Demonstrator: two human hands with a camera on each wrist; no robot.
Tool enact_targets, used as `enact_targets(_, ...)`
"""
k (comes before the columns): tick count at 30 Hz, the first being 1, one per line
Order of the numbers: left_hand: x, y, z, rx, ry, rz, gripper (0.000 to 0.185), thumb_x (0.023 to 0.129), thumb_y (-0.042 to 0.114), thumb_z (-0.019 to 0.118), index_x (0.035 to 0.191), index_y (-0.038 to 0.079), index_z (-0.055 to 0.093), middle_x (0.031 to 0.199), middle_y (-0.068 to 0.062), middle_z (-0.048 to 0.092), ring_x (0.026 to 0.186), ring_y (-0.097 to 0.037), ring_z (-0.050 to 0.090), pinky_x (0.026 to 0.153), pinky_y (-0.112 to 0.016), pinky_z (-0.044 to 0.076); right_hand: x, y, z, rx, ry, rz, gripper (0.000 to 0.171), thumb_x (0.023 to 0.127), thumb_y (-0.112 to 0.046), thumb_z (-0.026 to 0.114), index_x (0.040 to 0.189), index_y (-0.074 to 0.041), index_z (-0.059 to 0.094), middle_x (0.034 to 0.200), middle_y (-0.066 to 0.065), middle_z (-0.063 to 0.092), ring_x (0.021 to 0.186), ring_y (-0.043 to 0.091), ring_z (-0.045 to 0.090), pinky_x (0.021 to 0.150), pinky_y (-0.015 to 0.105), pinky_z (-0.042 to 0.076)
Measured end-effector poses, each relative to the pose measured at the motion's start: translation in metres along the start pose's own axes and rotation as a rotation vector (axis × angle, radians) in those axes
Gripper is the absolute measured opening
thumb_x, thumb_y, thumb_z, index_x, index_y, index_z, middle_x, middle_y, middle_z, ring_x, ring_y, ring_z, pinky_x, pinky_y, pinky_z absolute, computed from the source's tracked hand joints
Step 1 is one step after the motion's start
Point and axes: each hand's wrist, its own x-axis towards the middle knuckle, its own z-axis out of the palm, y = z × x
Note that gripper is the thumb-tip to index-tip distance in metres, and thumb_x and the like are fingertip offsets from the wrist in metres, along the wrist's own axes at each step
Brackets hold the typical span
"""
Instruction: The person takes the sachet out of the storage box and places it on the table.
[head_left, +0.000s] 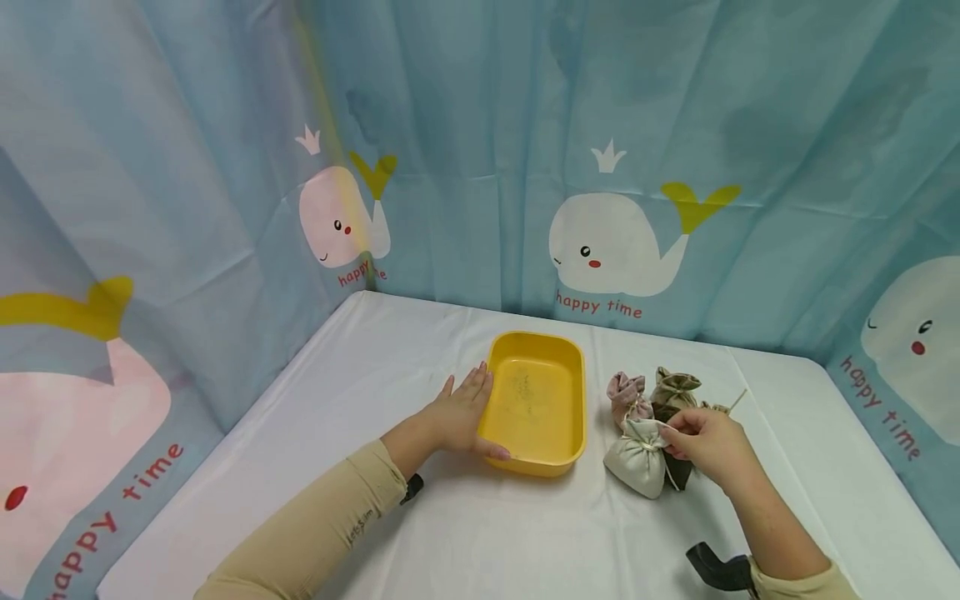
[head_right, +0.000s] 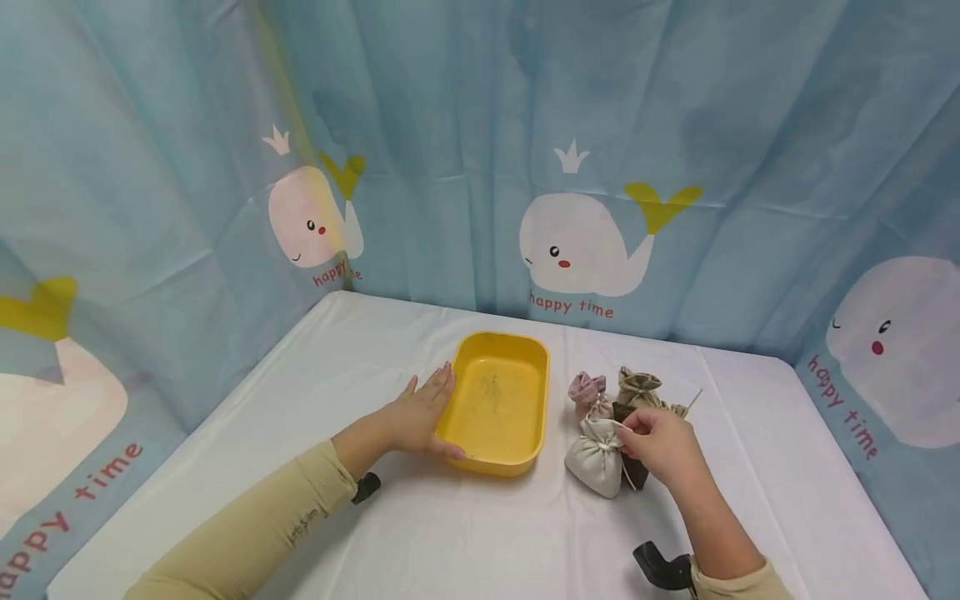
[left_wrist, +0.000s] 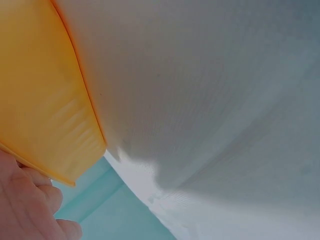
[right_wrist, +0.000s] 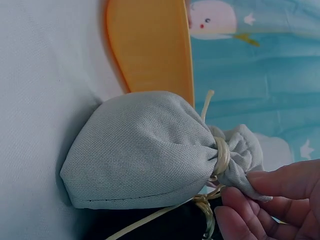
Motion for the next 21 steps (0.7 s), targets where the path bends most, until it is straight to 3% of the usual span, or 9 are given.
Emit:
enact_targets(15,0.001,0.002,-0.002,0.026,0.001,-0.010,0.139,0.048,0.096,0.031,0.146,0.004,-0.004,0.152,-0.009,-0.011,0.140,-0.020,-0.006,0.109,-0.050,0.003,-0.002,-0.002,-0.009,-0.109,0.035,-0.019,0.023,0.082,-0.028,0.068,0.085,-0.006,0.066,0.070,-0.001,0.064,0.064,0.012,0.057,0.053,0.030,0.044)
enact_targets(21,0.000,0.002,-0.004,0.028,0.001,-0.004,0.139,0.048,0.096,0.031,0.146,0.004,-0.004,0.152,-0.010,-0.012,0.140,-0.020,-0.006,0.109,-0.050,0.004,-0.006,-0.009,-0.018,-0.131,0.075,-0.073,0.024,0.084,-0.030,0.065,0.086,-0.006,0.066,0.070,-0.001,0.065,0.064,0.012,0.055,0.055,0.029,0.043)
